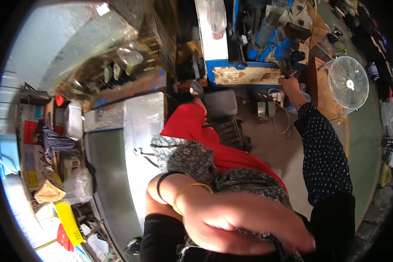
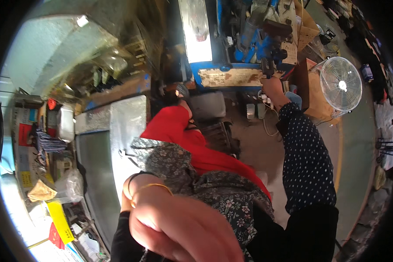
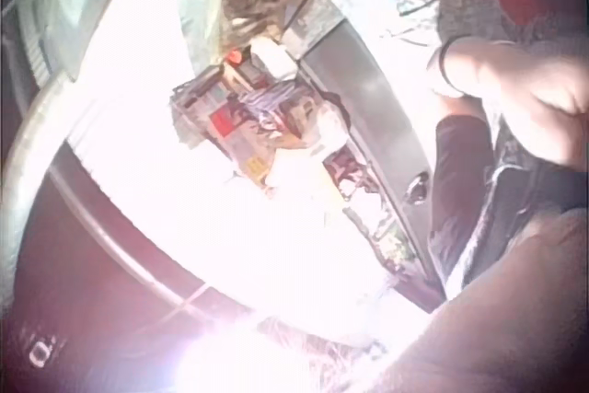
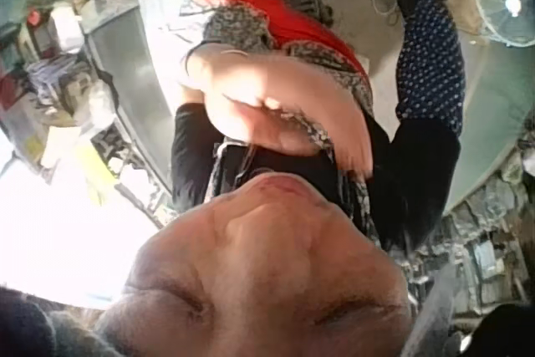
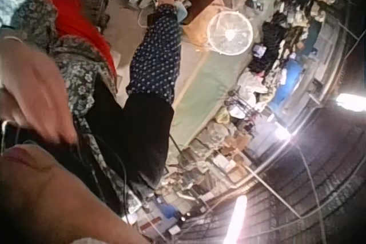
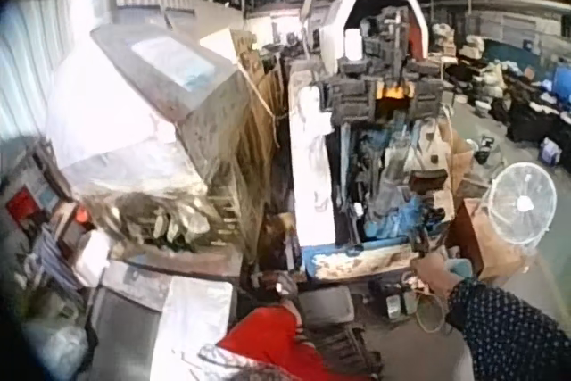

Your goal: Operating a machine and handling shoes during the manufacturing process.

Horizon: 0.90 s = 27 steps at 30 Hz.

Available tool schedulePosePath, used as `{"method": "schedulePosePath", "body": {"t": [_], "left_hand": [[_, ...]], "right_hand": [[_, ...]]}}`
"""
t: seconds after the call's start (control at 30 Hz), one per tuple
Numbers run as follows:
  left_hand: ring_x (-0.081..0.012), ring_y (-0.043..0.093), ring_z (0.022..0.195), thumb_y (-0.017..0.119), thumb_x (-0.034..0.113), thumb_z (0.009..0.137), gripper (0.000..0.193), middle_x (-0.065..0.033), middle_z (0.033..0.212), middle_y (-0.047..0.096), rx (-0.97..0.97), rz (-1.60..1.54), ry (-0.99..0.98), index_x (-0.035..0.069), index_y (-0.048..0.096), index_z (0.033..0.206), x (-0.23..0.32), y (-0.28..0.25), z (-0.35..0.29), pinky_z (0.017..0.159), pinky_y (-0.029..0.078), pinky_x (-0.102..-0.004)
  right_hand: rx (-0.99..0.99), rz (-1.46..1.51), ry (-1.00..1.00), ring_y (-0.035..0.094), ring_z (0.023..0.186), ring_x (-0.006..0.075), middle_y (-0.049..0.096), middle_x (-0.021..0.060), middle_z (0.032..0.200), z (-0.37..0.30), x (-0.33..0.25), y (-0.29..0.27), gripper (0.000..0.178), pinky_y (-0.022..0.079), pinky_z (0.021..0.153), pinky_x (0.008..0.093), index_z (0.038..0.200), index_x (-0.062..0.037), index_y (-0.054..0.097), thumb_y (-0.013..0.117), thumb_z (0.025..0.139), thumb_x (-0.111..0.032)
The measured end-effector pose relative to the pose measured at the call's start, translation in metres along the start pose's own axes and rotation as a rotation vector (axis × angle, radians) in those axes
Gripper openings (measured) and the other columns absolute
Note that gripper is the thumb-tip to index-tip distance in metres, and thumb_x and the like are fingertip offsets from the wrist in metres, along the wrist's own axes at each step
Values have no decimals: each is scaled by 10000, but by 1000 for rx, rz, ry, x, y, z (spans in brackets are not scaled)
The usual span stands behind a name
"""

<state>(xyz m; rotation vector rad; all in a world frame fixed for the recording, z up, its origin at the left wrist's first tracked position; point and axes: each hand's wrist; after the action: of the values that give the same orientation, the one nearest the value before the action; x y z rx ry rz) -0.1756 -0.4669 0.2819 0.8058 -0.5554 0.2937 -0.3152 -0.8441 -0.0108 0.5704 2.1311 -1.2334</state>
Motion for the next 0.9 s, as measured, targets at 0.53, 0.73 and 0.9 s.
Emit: {"method": "schedulePosePath", "body": {"t": [0.53,0.73,0.9], "left_hand": [[-458,603,1075,370,11,993,366,-274,1200,620,-103,-392,531,-66,563,1295,-39,-55,-19,898,514,-503],[-447,620,1041,368,-6,991,349,-269,1170,640,-86,-488,506,-82,592,1247,-36,-63,-29,836,542,-485],[-441,548,1123,470,39,934,354,-249,1234,549,-356,-323,357,-58,521,1270,-15,-80,-22,948,461,-464]], "right_hand": [[149,-172,-34,691,707,331,694,187,731,-21,9,-10,344,518,671,416,885,48,658,602,846,-289],[153,52,-13,525,469,145,585,47,621,-28,5,-7,207,391,432,314,831,-31,570,617,860,-230],[158,-70,35,677,642,254,687,146,716,-27,10,-8,414,516,626,383,964,89,626,642,847,-308]]}}
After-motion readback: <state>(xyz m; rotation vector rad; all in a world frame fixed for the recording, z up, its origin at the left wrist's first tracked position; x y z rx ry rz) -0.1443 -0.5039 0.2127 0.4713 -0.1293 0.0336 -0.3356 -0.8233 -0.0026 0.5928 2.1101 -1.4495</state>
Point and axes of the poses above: each hand's wrist, its own z-axis towards the middle knuckle, its own y-axis out of the palm, x = y × z
